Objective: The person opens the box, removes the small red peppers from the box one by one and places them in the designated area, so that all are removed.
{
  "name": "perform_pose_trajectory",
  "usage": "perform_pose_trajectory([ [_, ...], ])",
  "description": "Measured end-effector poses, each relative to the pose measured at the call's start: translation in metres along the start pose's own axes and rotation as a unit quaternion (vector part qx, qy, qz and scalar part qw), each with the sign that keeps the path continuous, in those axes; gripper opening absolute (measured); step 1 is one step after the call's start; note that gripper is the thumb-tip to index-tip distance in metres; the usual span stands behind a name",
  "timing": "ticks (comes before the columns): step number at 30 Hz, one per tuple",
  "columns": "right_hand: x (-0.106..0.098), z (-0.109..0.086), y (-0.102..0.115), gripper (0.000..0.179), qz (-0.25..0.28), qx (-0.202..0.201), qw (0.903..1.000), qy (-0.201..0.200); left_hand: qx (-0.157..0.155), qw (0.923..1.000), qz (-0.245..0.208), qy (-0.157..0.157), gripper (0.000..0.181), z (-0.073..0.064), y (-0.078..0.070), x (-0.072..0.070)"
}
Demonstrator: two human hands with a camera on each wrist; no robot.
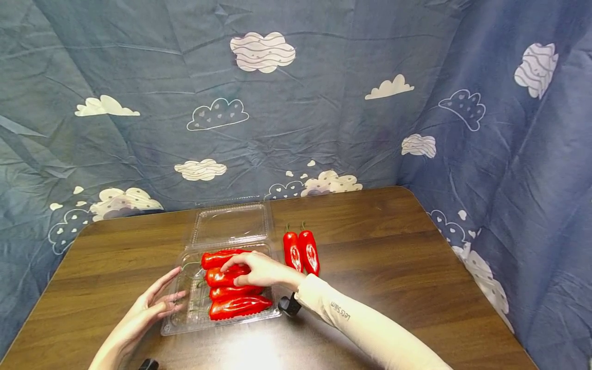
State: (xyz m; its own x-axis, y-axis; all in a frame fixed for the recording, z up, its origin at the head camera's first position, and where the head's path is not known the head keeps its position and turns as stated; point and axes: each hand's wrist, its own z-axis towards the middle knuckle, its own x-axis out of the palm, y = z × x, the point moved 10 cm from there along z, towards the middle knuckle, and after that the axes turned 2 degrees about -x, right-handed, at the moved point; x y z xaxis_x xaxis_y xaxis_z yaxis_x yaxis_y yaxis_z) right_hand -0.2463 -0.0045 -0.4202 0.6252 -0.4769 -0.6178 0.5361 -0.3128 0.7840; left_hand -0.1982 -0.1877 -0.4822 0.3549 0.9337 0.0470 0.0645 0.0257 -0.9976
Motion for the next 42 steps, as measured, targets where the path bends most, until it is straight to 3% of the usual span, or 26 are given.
perform_pose_trajectory([
  [8, -0.003, -0.003, 0.000, 0.032, -0.067, 0.005, 0.9977, -0.008, 0.009, 0.9999, -0.005, 0.007, 0.062, 0.001, -0.002, 0.002],
  [19, 0.002, -0.006, -0.003, 0.032, 0.005, 0.020, 0.9998, 0.005, 0.003, 1.0000, -0.003, 0.007, 0.063, 0.000, -0.001, -0.001],
  [28, 0.010, -0.009, -0.009, 0.039, 0.024, 0.029, 0.9991, 0.020, 0.007, 0.9999, -0.008, 0.011, 0.063, 0.000, 0.002, 0.001],
  [34, 0.009, -0.011, -0.011, 0.039, 0.025, 0.037, 0.9990, 0.004, -0.003, 1.0000, -0.005, 0.002, 0.064, 0.000, 0.001, 0.000],
  [42, 0.006, -0.010, -0.010, 0.043, 0.072, 0.033, 0.9966, -0.025, 0.004, 1.0000, 0.000, 0.006, 0.065, -0.002, -0.001, -0.001],
])
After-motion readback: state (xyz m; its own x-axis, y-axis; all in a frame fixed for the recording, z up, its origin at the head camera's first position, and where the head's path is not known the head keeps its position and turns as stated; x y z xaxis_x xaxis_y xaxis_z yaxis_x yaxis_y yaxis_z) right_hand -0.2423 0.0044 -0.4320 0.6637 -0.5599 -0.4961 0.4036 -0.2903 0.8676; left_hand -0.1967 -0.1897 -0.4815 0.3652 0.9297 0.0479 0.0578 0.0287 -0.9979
